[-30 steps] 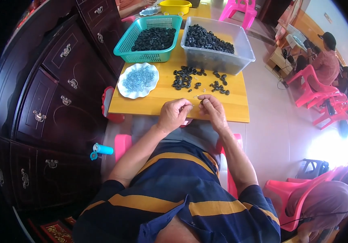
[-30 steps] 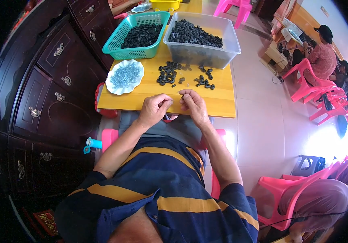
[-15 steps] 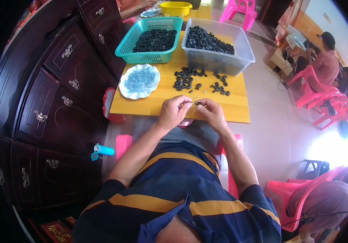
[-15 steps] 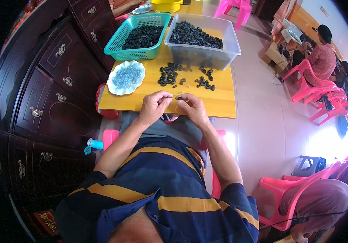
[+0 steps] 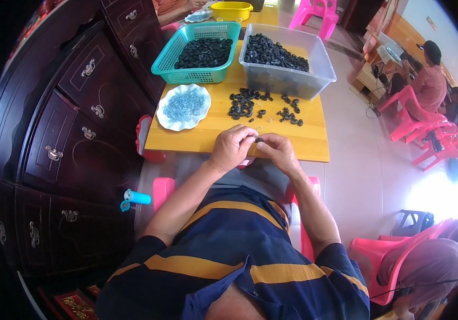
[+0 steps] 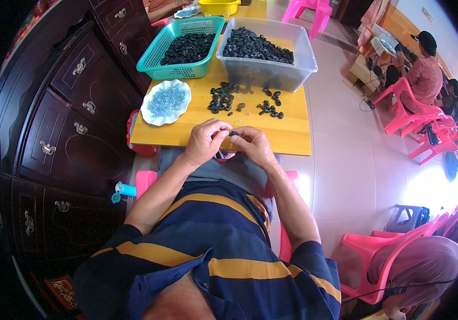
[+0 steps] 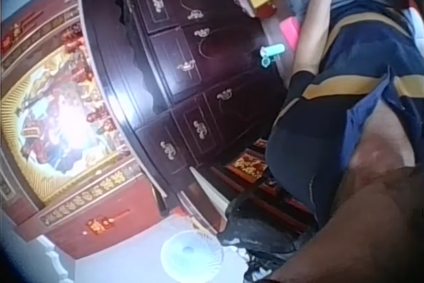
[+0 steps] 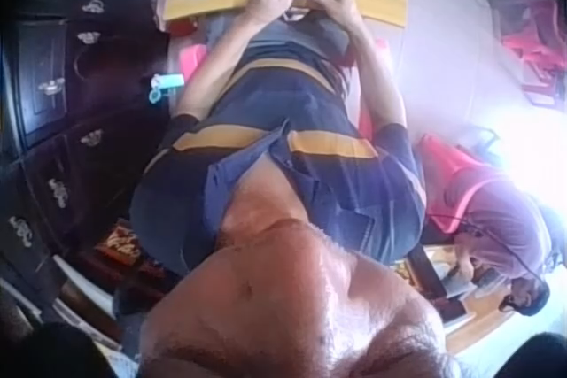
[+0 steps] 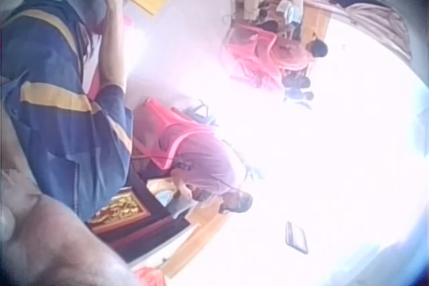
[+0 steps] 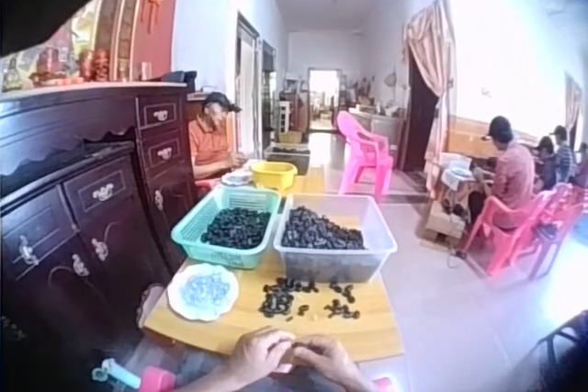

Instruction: Assembling small black plastic components by manually inserting tiny beads into them.

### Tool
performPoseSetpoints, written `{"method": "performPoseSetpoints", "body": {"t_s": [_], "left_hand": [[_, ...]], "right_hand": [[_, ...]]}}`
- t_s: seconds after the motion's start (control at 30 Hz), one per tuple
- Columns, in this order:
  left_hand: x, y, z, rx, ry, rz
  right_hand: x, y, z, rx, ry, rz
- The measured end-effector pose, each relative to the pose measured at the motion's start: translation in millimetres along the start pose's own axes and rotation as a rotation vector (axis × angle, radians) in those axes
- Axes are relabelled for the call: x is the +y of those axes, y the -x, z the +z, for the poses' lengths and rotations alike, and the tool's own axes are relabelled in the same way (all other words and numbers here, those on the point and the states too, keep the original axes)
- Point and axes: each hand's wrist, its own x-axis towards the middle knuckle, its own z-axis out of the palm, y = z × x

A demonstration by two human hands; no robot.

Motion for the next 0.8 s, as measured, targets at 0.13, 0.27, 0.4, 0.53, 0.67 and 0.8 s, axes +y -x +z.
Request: {"method": "performPoseSetpoints", "body": {"t_s": [0.13,0.27,0.4,0.53,0.67,0.8], "left_hand": [[-2.4,1.5,1.0,-0.005,0.014,0.014],[-1.8,2.1,2.3,-0.011,0.006,0.003],[-0.5,4.5,4.3,0.007,-0.037,0.048],[1.0,0.9,5.9,0.011,-0.042,0.118],[-11.7,-10.1,3.0,0.019,0.119,-0.052],[-49.0,-21.6,6.1,0.064,0.012,-0.080]], "right_hand": [[-3.2,0.3,-0.1,-0.019,-0.001,0.003],[-0.2,0.0,-1.8,-0.026,0.027,-0.029],[-20.5,6.1,1.3,-0.111,-0.130,0.085],[-13.0,3.7,-1.3,-0.106,-0.203,0.099],[-10.9,2.2,-3.4,-0.070,-0.292,0.124],[-12.4,0.7,-4.6,0.003,-0.311,0.110]]}}
